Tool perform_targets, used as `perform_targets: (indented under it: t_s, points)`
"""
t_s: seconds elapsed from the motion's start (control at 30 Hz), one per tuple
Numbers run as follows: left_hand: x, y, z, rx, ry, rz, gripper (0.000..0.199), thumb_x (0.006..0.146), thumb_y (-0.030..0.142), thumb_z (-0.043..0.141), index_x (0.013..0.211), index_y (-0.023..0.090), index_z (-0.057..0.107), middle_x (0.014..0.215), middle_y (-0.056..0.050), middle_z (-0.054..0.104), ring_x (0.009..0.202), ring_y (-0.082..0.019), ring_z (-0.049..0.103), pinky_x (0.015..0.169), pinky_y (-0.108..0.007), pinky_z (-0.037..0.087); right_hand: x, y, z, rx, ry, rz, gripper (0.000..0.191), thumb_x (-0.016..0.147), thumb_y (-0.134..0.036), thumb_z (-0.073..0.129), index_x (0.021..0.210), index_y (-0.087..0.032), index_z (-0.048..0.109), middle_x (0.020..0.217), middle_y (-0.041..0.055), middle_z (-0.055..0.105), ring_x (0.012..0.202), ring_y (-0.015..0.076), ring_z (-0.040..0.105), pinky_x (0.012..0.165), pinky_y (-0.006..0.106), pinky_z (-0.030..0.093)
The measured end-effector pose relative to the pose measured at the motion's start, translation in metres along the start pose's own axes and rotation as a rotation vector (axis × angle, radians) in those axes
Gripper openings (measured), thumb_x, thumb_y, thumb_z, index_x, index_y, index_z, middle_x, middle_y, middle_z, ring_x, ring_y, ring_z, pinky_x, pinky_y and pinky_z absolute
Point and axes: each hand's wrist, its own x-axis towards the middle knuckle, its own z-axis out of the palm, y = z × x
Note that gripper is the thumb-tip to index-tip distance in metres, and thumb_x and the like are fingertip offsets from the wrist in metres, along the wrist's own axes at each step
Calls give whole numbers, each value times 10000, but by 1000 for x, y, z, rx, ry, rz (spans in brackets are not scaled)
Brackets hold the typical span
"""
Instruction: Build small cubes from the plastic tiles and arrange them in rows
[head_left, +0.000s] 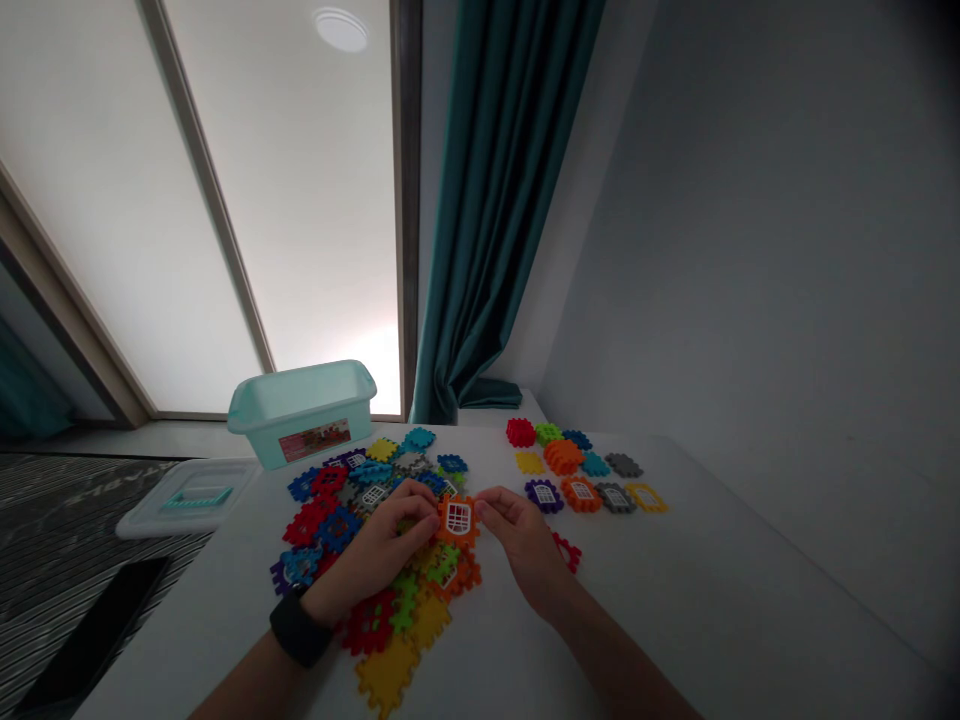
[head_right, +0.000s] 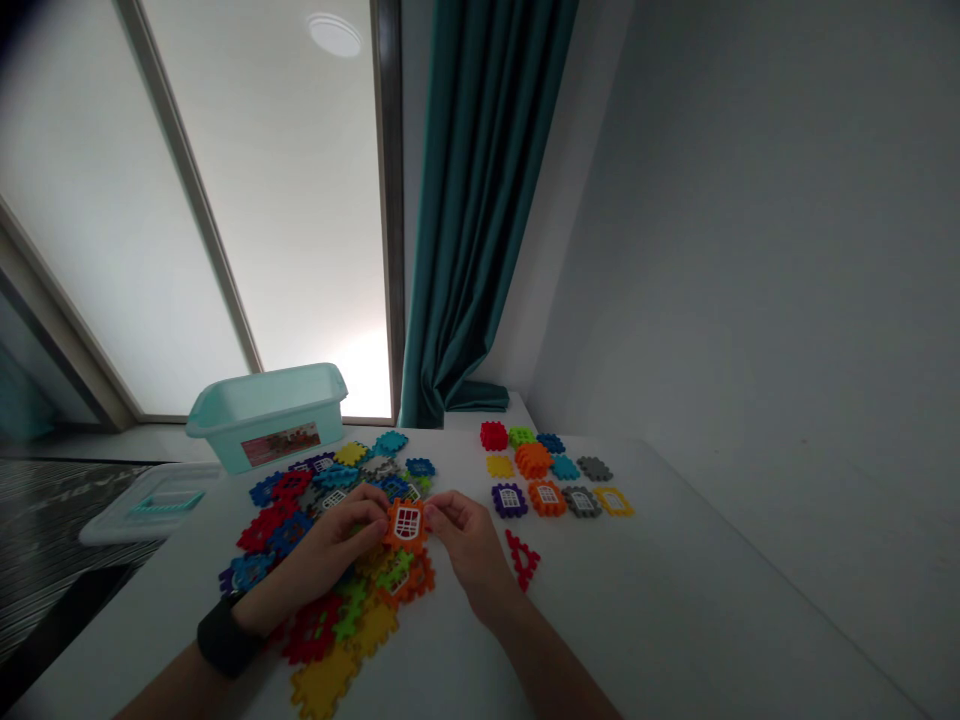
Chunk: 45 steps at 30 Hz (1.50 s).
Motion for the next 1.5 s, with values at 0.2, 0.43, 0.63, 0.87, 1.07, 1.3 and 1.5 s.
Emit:
perform_targets:
  t_s: [0.2,0.43,0.63,0.87,1.07,1.3,1.5]
  points:
    - [0,2,0,37,6,31,272,972,389,539,805,195,632,1059,-63,570,969,-207,592,881,-331,489,1,6,-4,-163,10,-64,321,848,-468,714,1022,-199,738,1010,66,753,957,244,677,880,386,527]
    - [-2,5,4,207,30,99,191,974,368,534,904,211,617,1032,-59,574,958,-219,584,897,-355,476,-5,4,-2,-715,70,-593,144,963,-258,559,954,-234,700,951,52,725,934,226,659,871,382,492]
    - [-4,5,3,315,56,117,184,955,382,564,997,213,625,1059,-75,587,982,-239,587,908,-377,487,-8,7,0,-832,34,-913,169,986,-140,497,1023,-249,621,990,39,715,975,206,656,963,420,472]
    - [-4,1,3,370,77,193,171,894,328,624,1018,209,612,1072,-73,584,993,-235,600,903,-374,516,-10,12,-6,-957,7,-951,243,974,-102,469,1082,-270,609,1147,72,656,1124,232,604,1014,465,486]
    - [-3,-11,3,588,250,302,308,816,286,700,1096,208,597,1139,-106,588,1029,-275,611,894,-407,528,-10,14,-4,-989,4,-860,240,952,-100,478,1073,-261,607,1205,97,596,1144,237,587,954,423,542]
    - [-4,-16,2,698,269,374,354,822,298,705,1148,220,588,1142,-103,603,1045,-284,610,911,-424,517,-8,17,-1,-1056,20,-776,260,958,-246,583,1217,-248,572,1285,123,558,1226,276,550,1020,475,523]
    - [-4,-14,3,716,254,386,337,825,303,700,1139,226,602,1145,-104,615,1052,-294,608,911,-430,517,-8,18,-2,-1131,34,-789,264,956,-270,582,1219,-250,578,1253,119,591,1173,284,570,998,483,516]
